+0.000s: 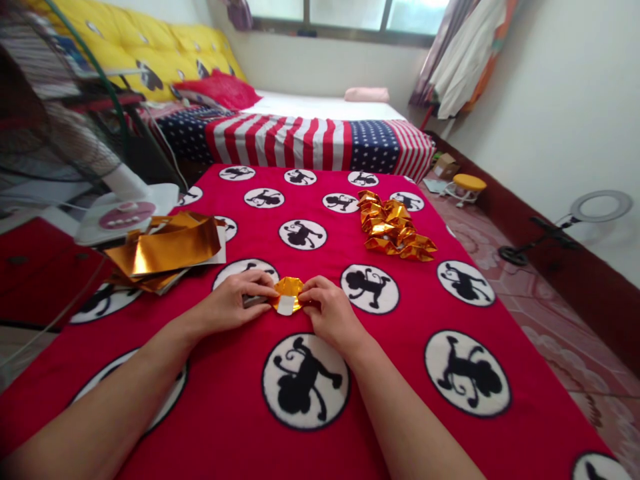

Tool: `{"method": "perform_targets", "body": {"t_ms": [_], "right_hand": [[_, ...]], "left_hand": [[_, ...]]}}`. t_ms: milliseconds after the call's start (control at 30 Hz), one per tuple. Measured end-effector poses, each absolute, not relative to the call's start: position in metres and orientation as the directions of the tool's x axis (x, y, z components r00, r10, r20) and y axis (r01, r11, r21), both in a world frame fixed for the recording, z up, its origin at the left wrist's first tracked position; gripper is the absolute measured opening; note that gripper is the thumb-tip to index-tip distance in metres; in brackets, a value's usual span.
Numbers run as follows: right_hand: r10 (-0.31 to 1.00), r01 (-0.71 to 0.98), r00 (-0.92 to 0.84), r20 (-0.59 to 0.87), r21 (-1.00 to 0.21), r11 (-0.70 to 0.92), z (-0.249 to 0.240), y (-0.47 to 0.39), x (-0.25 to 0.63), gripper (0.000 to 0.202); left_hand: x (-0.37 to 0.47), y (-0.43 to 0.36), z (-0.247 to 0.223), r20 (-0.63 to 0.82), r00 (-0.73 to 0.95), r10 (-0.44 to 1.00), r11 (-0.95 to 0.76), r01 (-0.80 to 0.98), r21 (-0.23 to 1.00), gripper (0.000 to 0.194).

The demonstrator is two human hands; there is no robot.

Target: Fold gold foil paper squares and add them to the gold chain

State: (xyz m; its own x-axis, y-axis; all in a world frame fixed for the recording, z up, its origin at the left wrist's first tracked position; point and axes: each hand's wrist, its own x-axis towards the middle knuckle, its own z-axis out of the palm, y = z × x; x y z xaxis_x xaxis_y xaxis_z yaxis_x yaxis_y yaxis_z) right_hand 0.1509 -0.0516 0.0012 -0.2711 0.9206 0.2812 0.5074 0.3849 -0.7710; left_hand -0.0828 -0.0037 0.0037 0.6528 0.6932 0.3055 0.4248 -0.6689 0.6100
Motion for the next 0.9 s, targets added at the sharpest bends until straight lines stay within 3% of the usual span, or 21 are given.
{"method": "perform_targets", "body": {"t_ms": [300, 700, 900], "right_hand": [[0.912, 0.483, -0.252, 0.323, -0.775, 0.408, -0.003, -0.052, 0.150, 0.029], [0.927, 0.563, -0.122, 0.354, -0.745, 0.358, -0.008, -0.049, 0.147, 0.015], [0.942, 0.576, -0.068, 0.328, -0.758, 0.306, -0.008, -0.048, 0.143, 0.015]], "left_hand": [[-0.079, -0.008, -0.002, 0.416, 0.626, 0.660, -0.742, 0.453, 0.494, 0.015], [-0.075, -0.002, -0.004, 0.354, 0.534, 0.768, -0.624, 0.500, 0.601, 0.008], [-0.067, -0.004, -0.001, 0.341, 0.476, 0.811, -0.582, 0.588, 0.562, 0.013]]}}
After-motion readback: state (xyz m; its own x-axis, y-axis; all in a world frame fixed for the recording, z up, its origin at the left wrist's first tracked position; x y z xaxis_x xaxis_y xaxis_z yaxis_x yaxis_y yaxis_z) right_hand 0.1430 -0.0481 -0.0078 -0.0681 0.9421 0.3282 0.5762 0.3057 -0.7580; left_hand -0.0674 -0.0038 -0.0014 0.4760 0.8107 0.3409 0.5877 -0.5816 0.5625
